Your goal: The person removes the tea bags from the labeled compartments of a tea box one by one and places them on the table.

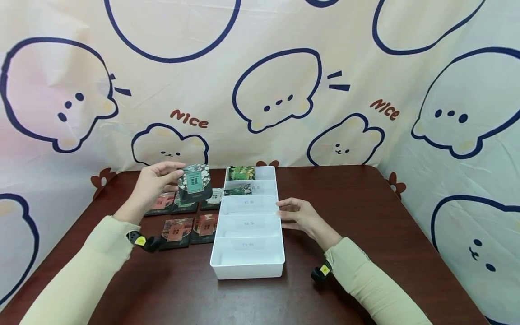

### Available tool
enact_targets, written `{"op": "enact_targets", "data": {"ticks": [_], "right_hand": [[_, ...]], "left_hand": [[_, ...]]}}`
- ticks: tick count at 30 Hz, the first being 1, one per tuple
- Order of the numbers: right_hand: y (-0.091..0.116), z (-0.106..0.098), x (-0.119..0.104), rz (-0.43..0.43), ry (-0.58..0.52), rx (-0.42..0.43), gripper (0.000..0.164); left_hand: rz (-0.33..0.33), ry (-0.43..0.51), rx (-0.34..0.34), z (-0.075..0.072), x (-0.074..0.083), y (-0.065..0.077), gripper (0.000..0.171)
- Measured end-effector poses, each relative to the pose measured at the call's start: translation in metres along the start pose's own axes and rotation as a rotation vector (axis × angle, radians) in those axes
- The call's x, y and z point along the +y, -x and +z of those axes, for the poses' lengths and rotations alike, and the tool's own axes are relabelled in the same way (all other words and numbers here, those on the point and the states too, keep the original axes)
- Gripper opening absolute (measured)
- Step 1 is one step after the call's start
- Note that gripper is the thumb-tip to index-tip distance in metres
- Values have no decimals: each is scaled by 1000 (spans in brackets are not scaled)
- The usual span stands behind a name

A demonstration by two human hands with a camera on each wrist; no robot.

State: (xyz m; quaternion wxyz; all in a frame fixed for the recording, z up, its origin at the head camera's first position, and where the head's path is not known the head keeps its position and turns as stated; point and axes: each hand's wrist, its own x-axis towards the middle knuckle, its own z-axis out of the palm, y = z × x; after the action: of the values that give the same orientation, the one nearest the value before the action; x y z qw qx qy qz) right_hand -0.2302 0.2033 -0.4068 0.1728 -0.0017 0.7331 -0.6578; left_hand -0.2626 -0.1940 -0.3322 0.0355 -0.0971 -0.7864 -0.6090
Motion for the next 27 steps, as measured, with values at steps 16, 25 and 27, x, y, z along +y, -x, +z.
{"op": "enact_targets", "data": {"ticks": [16,25,27], "right_hand": [[-2,-1,0,-2,-3,-2,44],[0,-1,0,-4,0,-4,43],[0,-1,0,-5,0,-6,43]], "left_hand": [[-108,-114,46,-72,-27,29,42],[-175,-212,17,-107,-53,43,46],[-209,-224,4,-112,-59,45,47]]}}
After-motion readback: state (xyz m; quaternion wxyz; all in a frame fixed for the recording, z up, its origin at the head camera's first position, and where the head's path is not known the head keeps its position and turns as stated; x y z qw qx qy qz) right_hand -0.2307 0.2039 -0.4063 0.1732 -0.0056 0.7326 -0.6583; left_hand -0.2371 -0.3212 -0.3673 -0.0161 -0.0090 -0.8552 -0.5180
